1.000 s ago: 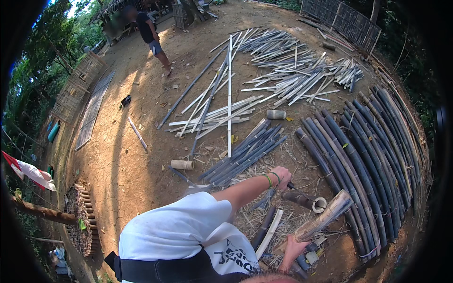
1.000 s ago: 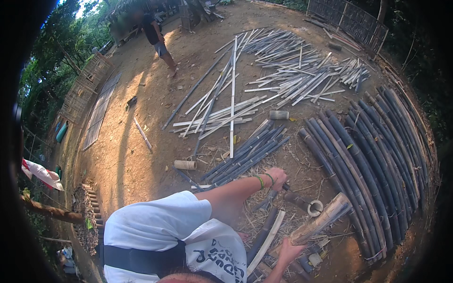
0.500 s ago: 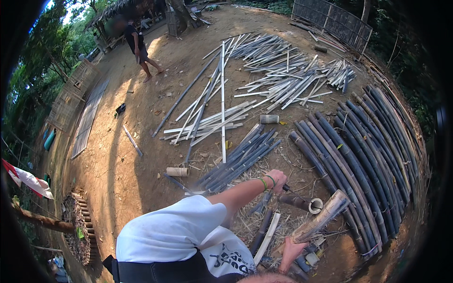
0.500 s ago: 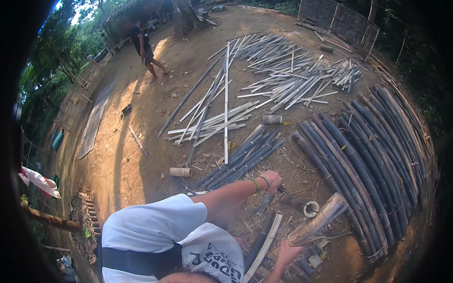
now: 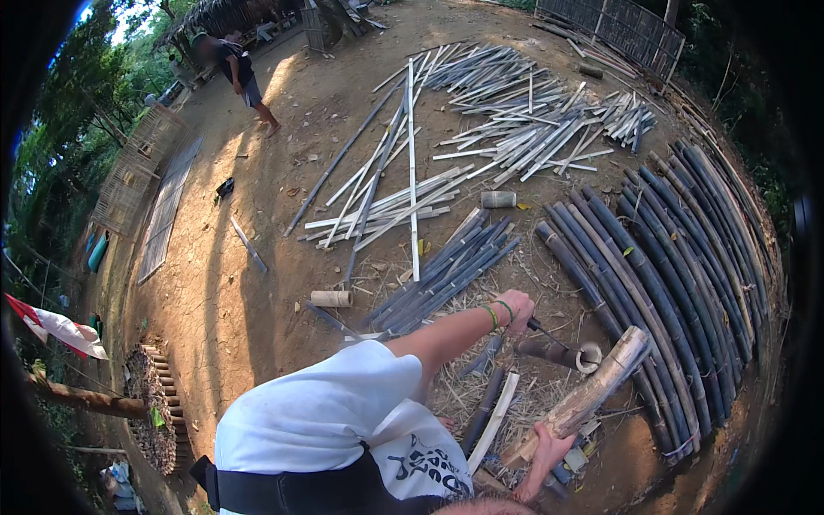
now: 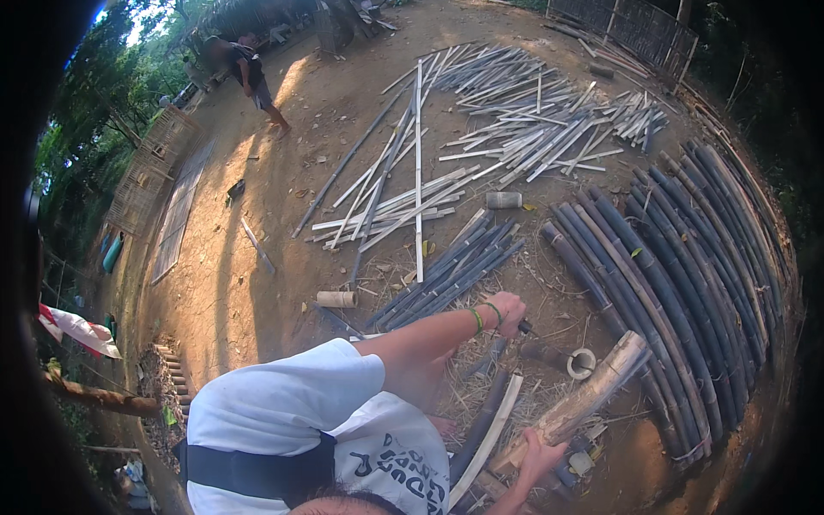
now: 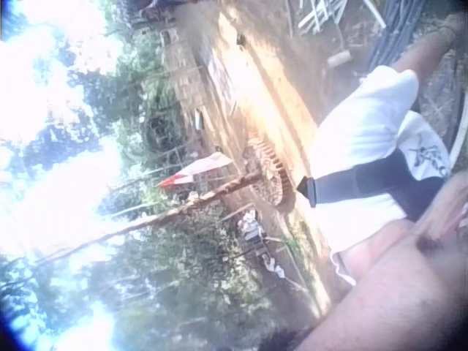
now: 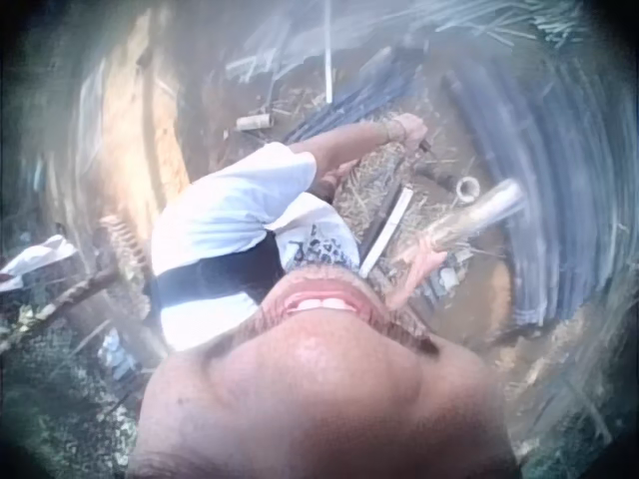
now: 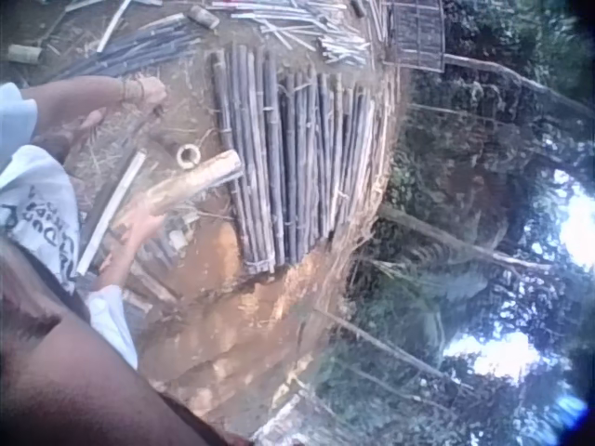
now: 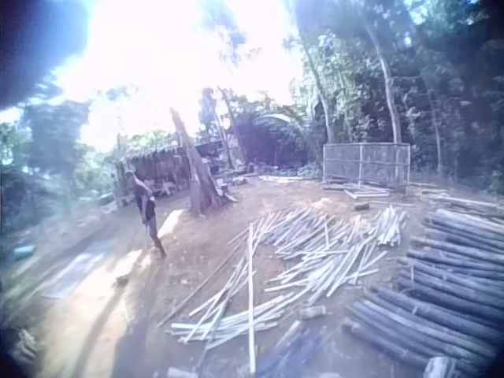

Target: The person saws through a bamboo pole, strikes a hollow bamboo section with a wooden tool, and uses a large knife to split and trim sections of bamboo.

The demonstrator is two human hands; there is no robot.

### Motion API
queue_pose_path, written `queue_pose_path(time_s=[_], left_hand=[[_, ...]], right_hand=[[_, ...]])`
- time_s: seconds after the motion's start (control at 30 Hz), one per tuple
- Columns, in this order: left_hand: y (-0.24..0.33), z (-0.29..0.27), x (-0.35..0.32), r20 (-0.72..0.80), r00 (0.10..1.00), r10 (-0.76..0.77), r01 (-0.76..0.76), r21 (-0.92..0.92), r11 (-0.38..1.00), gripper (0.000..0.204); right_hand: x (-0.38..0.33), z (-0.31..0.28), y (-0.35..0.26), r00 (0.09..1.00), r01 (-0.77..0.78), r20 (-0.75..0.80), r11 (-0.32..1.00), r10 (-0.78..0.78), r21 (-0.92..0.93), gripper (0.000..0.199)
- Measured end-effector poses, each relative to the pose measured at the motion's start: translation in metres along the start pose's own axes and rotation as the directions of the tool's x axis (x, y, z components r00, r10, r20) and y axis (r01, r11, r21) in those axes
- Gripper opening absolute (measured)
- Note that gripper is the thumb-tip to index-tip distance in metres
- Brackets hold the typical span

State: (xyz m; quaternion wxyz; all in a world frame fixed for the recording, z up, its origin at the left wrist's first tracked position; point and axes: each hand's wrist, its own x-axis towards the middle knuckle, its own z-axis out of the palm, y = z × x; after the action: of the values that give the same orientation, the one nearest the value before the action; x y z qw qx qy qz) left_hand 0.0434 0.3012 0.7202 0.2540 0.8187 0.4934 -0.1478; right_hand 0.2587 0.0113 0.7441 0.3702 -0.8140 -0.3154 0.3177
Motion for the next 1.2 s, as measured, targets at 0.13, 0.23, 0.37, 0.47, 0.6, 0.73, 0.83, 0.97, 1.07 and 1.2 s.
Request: queue_pose_path(time_s=[0.13,0.23,0.37,0.47,0.6,0.73,0.83,0.97,1.07,1.2], left_hand=[[-0.006,-0.006,0.017,-0.010,1.000,-0.014,0.015,0.033,0.999,0.033],[-0.016,0.010,0.033,-0.044,0.999,0.004,-0.002,0.033,0.999,0.041],[-0.013,0.013,0.039,-0.053,0.998,-0.028,0.032,0.064,0.997,0.038],[-0.020,0.009,0.026,-0.112,0.994,-0.011,0.014,0.024,1.000,0.039],[-0.017,0.013,0.040,-0.066,0.998,-0.007,0.008,0.012,1.000,0.044],[-0.003,0.006,0.035,-0.131,0.991,0.027,-0.027,-0.003,1.000,0.038],[0.006,0.001,0.035,-0.159,0.987,0.028,-0.018,0.061,0.998,0.037],[0.002,-0.017,0.044,-0.119,0.993,0.013,0.005,0.146,0.989,0.040],[0.009,-0.020,0.041,-0.142,0.990,0.028,-0.011,0.124,0.992,0.040],[0.002,-0.017,0.040,-0.181,0.983,0.018,0.006,0.131,0.991,0.040]], right_hand=[[0.007,-0.008,0.001,1.000,-0.005,0.024,0.935,-0.003,0.354,0.082],[0.009,-0.034,-0.025,0.998,0.031,-0.058,0.935,-0.011,0.354,0.073],[0.006,-0.089,-0.084,0.909,0.334,-0.346,0.902,-0.232,0.273,0.077],[0.013,-0.108,-0.128,0.754,0.582,-0.479,0.795,-0.450,0.170,0.073],[0.023,-0.095,-0.124,0.692,0.616,-0.530,0.784,-0.490,0.079,0.075],[0.039,-0.025,-0.023,0.888,0.293,-0.381,0.955,-0.258,0.036,0.090],[0.055,0.018,0.044,0.991,-0.124,-0.075,0.952,0.107,-0.281,0.093],[0.045,0.013,0.038,0.999,-0.030,-0.044,0.998,0.027,-0.061,0.083],[0.044,-0.013,0.002,0.994,0.031,-0.106,0.990,-0.016,0.140,0.076],[0.052,-0.063,-0.082,0.856,0.454,-0.406,0.843,-0.322,0.288,0.076]])
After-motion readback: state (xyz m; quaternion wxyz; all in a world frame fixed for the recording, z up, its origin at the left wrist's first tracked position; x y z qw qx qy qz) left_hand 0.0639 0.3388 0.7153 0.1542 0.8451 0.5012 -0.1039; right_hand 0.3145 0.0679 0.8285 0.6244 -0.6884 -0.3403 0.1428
